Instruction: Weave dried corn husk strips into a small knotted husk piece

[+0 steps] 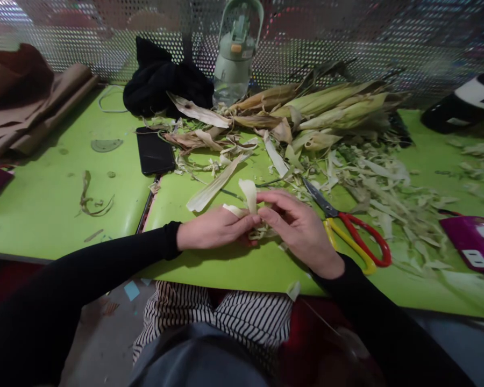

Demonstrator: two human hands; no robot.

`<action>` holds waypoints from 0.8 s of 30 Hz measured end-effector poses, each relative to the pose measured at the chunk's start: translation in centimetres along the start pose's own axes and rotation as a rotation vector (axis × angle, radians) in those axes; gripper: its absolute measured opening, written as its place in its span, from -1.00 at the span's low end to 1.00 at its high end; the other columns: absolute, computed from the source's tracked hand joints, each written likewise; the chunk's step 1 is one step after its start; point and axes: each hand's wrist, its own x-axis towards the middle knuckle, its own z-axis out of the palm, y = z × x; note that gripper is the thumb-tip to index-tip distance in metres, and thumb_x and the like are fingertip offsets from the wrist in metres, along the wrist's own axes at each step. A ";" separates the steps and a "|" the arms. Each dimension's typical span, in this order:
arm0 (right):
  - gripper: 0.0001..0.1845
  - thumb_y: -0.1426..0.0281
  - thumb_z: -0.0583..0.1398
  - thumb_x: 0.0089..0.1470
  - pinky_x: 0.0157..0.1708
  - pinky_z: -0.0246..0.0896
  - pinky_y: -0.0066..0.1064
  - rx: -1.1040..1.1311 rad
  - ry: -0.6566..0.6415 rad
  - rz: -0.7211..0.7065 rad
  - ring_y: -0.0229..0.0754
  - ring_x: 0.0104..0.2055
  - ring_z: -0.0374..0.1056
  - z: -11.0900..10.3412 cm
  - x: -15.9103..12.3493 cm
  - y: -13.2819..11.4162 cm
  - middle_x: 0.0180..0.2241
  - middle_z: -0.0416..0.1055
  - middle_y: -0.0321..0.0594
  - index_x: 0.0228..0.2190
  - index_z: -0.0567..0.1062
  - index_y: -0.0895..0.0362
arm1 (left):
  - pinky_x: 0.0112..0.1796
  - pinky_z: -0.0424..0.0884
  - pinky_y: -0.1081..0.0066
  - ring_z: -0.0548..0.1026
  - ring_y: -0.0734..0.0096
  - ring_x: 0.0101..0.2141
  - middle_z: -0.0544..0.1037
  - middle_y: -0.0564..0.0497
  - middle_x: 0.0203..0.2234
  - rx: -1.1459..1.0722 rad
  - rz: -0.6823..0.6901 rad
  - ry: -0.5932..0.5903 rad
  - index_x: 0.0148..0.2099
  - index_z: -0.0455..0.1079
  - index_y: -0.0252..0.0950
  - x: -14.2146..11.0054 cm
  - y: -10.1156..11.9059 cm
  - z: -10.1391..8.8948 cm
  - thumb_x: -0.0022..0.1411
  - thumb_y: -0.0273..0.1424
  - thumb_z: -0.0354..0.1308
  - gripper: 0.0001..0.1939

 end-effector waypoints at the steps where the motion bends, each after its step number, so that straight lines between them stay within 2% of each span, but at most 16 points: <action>1: -0.80 0.23 0.27 0.19 -0.36 0.36 -0.34 -0.010 0.034 -0.014 -0.19 -0.32 0.44 0.0 0.0 0.0 -0.18 0.58 -0.18 -0.22 0.62 0.05 | -0.20 0.40 0.42 0.47 0.43 -0.36 0.53 -0.05 -0.35 0.040 0.007 0.001 -0.18 0.39 -0.32 0.0 0.0 0.0 0.47 -0.19 -0.13 -0.62; 3: -0.83 0.24 0.29 0.17 -0.42 0.33 -0.36 -0.003 0.074 0.010 -0.21 -0.39 0.42 0.1 -0.1 0.0 -0.30 0.60 -0.23 -0.28 0.64 0.05 | -0.21 0.39 0.42 0.46 0.43 -0.37 0.53 -0.05 -0.37 0.080 -0.014 0.006 -0.17 0.40 -0.32 0.1 0.1 0.2 0.48 -0.22 -0.15 -0.63; 5: -0.79 0.22 0.29 0.17 -0.50 0.30 -0.38 0.045 0.060 0.080 -0.24 -0.47 0.38 0.2 -0.2 -0.1 -0.37 0.59 -0.26 -0.22 0.64 0.05 | -0.25 0.38 0.42 0.45 0.43 -0.38 0.53 -0.04 -0.37 0.092 -0.037 0.018 -0.16 0.40 -0.32 0.1 0.2 0.4 0.48 -0.22 -0.15 -0.63; 7: -0.73 0.19 0.28 0.17 -0.46 0.35 -0.37 0.111 0.011 0.130 -0.22 -0.45 0.41 0.2 -0.3 -0.5 -0.36 0.60 -0.25 -0.15 0.63 0.05 | -0.27 0.37 0.42 0.44 0.43 -0.39 0.54 -0.04 -0.36 0.102 -0.022 0.052 -0.15 0.40 -0.31 0.2 0.1 0.6 0.47 -0.21 -0.12 -0.65; 10: -0.76 0.17 0.27 0.19 -0.36 0.39 -0.34 0.157 -0.035 0.113 -0.19 -0.36 0.44 0.2 -0.2 -0.9 -0.38 0.56 -0.26 -0.24 0.62 0.05 | -0.30 0.37 0.43 0.43 0.45 -0.41 0.51 -0.01 -0.41 0.059 -0.002 0.059 -0.20 0.39 -0.28 0.3 -0.4 0.7 0.44 -0.19 -0.07 -0.68; 14: -0.73 0.14 0.20 0.25 -0.48 0.29 -0.38 0.170 -0.006 0.082 -0.25 -0.47 0.33 0.0 -0.2 -1.2 -0.46 0.44 -0.29 -0.30 0.59 0.03 | -0.22 0.45 0.38 0.54 0.41 -0.36 0.58 -0.06 -0.40 -0.260 -0.133 -0.056 -0.17 0.38 -0.32 0.4 -0.9 0.2 0.44 -0.07 -0.05 -0.58; 18: -0.81 0.22 0.22 0.24 -0.49 0.28 -0.41 0.130 -0.045 0.089 -0.26 -0.47 0.34 -0.5 -0.2 -1.3 -0.43 0.47 -0.30 -0.20 0.57 0.03 | -0.17 0.49 0.33 0.59 0.40 -0.33 0.63 -0.13 -0.35 -0.605 -0.222 -0.038 -0.14 0.41 -0.36 0.4 -1.1 -0.2 0.32 0.04 0.11 -0.50; 24: -0.87 0.29 0.26 0.19 -0.49 0.24 -0.38 -0.044 -0.122 0.023 -0.26 -0.50 0.35 -1.3 0.2 -1.3 -0.39 0.57 -0.27 -0.34 0.58 0.05 | -0.14 0.52 0.29 0.59 0.41 -0.37 0.64 -0.11 -0.41 -0.751 -0.298 0.000 -0.24 0.49 -0.39 0.5 -0.8 -0.3 0.24 0.01 0.23 -0.52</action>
